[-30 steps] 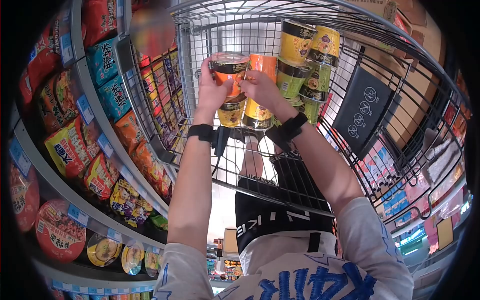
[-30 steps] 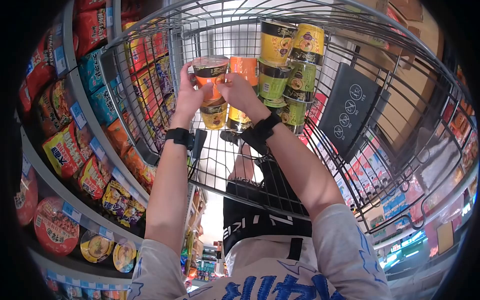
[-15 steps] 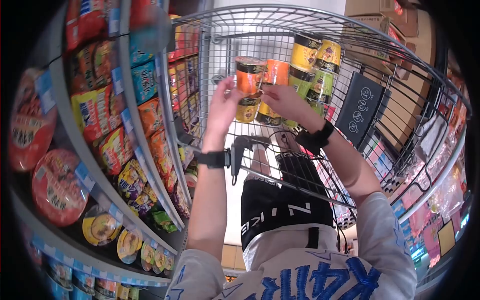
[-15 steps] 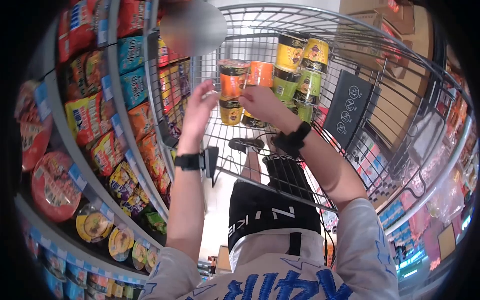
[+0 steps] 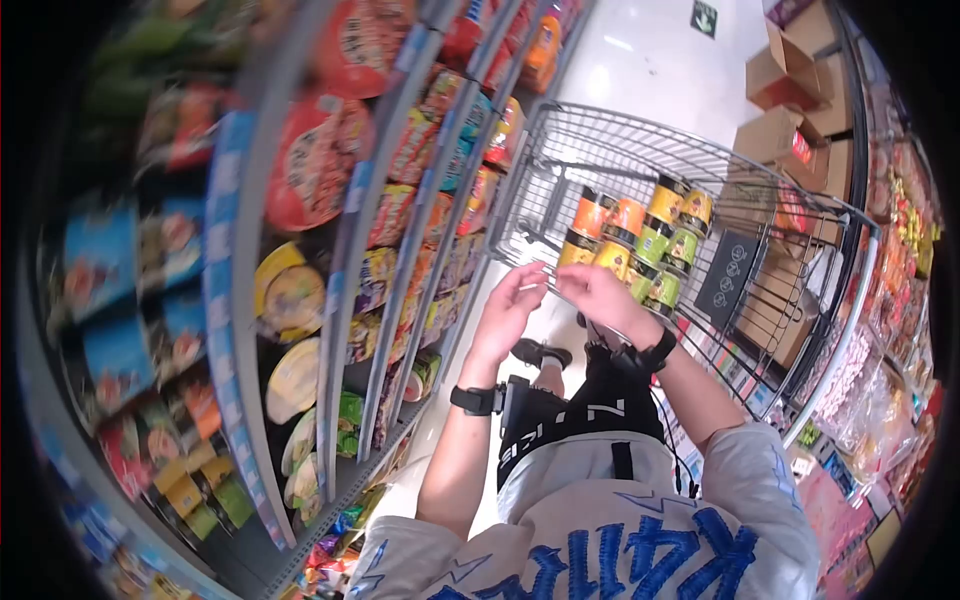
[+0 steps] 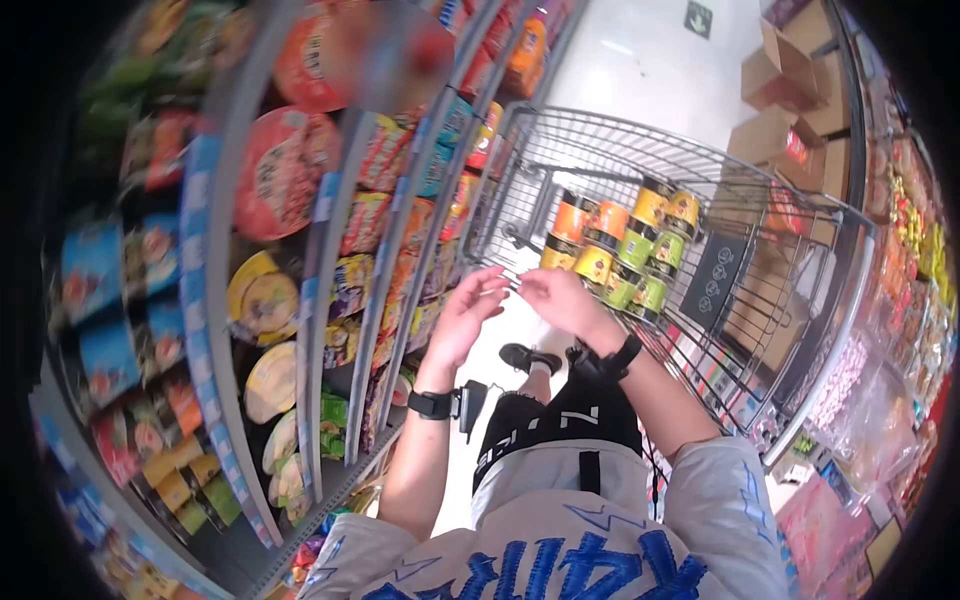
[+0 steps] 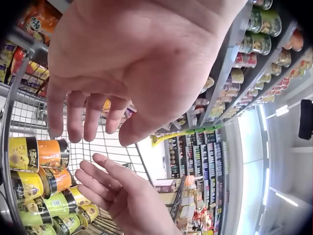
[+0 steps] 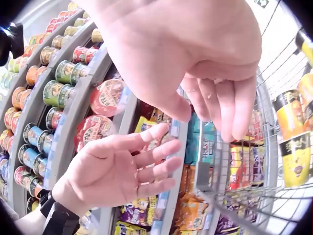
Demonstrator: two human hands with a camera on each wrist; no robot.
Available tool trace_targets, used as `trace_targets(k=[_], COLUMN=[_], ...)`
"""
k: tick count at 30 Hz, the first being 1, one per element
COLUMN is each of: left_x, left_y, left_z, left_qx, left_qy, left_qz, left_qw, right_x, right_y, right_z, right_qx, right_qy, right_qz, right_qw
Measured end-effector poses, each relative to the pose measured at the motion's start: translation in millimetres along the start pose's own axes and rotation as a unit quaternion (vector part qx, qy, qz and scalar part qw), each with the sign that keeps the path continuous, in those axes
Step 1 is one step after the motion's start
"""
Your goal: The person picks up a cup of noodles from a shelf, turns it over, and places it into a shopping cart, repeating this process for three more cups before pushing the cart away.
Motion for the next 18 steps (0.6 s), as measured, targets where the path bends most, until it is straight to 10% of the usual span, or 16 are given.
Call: trace_targets(k=[18], left_x=[200], left_y=[-54], left_z=[-320], left_qx=[-0.155], left_qy=[0.166], left_qz=[-0.158], left_qw=[0.961], right_x=[-230], right_y=[-128], right_z=[-106], right_qx=[0.04], right_qy=[-0.244], right_qz=[0.038], right_qw=[0.968])
Point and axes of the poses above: each hand's wrist, its own z-axis towards the middle knuckle, its own x-axis out of the back of the hand, y = z × x, the point moved 2 cm from there along z, towards the middle knuckle, and after that the axes turned 15 degrees about -z, right-handed, at the moved point
